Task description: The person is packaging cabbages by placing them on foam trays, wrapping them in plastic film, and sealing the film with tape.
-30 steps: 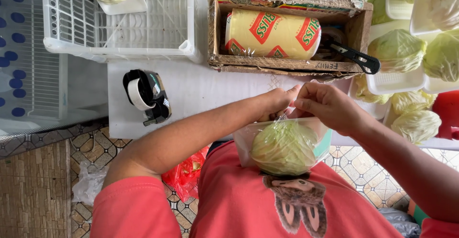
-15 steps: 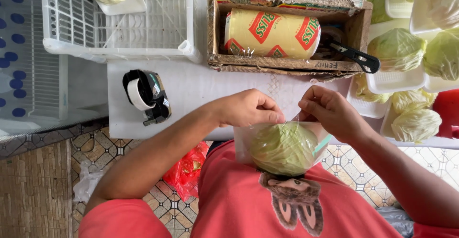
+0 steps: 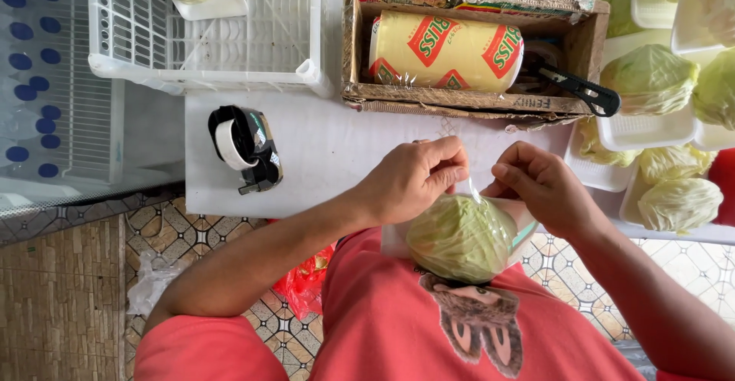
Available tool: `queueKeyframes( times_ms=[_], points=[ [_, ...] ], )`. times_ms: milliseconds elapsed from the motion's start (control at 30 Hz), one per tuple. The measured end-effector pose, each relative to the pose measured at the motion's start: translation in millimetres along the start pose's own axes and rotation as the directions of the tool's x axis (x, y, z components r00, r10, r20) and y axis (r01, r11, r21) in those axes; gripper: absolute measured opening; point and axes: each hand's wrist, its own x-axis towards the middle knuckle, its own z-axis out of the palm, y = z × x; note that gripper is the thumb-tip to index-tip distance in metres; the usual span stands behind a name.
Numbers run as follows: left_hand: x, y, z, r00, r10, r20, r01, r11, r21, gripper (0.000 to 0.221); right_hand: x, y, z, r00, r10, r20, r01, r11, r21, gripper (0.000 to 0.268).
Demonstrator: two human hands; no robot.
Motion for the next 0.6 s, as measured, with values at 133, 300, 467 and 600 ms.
queueKeyframes(
  times_ms=[133, 300, 467, 600],
  points=[
    [-5, 14, -4, 0.999, -0.028, 0.03, 0.026, 0.996, 0.081, 0.015, -9, -1, 1, 1.0, -0.013, -0.019, 0.013, 1.0, 0.005, 0.019],
    [10, 20, -17, 0.947, 0.059, 0.317, -0.108, 0.984, 0.139, 0.017, -11, 13, -3, 0.999, -0.035, -0.018, 0.035, 0.999, -0.013, 0.018],
    [37, 15, -33, 0.766, -0.15, 0.625, -0.055, 0.954, 0.296, 0.048, -17, 8, 0, 0.998, -0.048, -0.03, 0.049, 0.998, 0.03, 0.019],
    [48, 15, -55, 0.571, -0.284, 0.77, -0.001, 0.938, 0.347, 0.028, -17, 10, 0, 0.998, -0.047, -0.031, 0.048, 0.998, 0.042, 0.018]
  ],
)
